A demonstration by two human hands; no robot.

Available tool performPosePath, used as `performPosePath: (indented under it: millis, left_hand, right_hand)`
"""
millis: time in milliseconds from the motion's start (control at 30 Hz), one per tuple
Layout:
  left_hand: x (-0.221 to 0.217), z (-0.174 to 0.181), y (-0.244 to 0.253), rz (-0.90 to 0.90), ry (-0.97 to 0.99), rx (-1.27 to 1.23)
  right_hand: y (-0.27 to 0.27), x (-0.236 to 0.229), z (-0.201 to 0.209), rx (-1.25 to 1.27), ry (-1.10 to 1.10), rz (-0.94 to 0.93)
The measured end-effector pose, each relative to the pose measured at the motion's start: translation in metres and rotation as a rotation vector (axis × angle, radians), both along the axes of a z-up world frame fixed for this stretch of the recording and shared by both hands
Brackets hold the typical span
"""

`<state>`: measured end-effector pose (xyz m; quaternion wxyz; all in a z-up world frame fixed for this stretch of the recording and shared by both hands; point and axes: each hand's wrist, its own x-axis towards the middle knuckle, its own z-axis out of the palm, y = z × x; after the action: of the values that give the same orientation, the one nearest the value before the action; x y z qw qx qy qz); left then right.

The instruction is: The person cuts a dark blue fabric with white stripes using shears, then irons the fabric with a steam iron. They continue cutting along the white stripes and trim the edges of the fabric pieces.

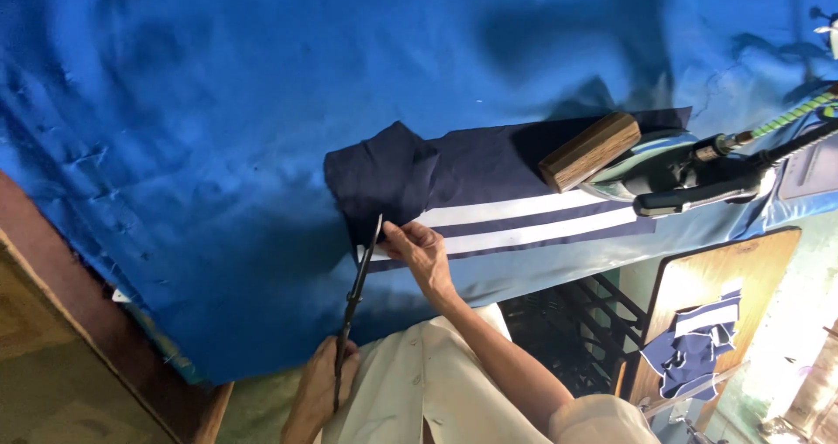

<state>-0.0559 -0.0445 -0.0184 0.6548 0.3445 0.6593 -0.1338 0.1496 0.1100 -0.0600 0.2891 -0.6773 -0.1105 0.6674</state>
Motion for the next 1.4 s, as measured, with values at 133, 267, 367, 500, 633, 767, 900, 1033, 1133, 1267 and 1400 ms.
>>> performPosePath:
  millis: [133,267,367,500,633,767,900,1033,1133,1267,1400]
  left_hand:
    - [0.007,-0.006,-0.001,0.016,0.011,0.127]
    - [0.008,-0.008,0.0,0.049,-0.046,0.233]
    - [0.009,-0.013,0.002,0.036,-0.018,0.204]
    - [0.017,-0.005,0.013,0.055,0.032,0.122]
    - [0.015,-0.015,0.003,-0.001,-0.006,0.203]
    - [0.014,-0.011,0.003,0.054,-0.022,0.267]
    - [0.021,0.005,0.022,0.063,0.025,0.126]
    - [0.021,0.0,0.019,0.007,0.024,0.074]
    - [0.02,0.0,0.014,0.028,0.045,0.091]
    - [0.016,-0.005,0.003,0.066,0.023,0.131]
    - [0.014,-0.017,-0.008,0.003,0.045,0.268]
  right_hand:
    - [0.001,0.0,0.007,-0.007,0.001,-0.015]
    - [0.007,0.001,0.014,-0.011,0.014,0.0]
    - [0.011,0.002,0.018,0.006,0.009,0.022]
    - [0.01,0.003,0.017,0.001,0.027,0.015]
    - [0.011,0.005,0.017,-0.011,0.033,0.038]
    - [0.012,0.005,0.018,-0.044,0.011,0.057]
    - [0.014,0.007,0.018,-0.041,0.041,0.042]
    - [0.012,0.008,0.017,-0.036,0.071,0.023]
    - [0.012,0.009,0.016,-0.028,0.056,0.032]
    - [0.008,0.01,0.012,-0.011,0.06,0.026]
    - [0.007,0.01,0.01,-0.015,0.06,0.03]
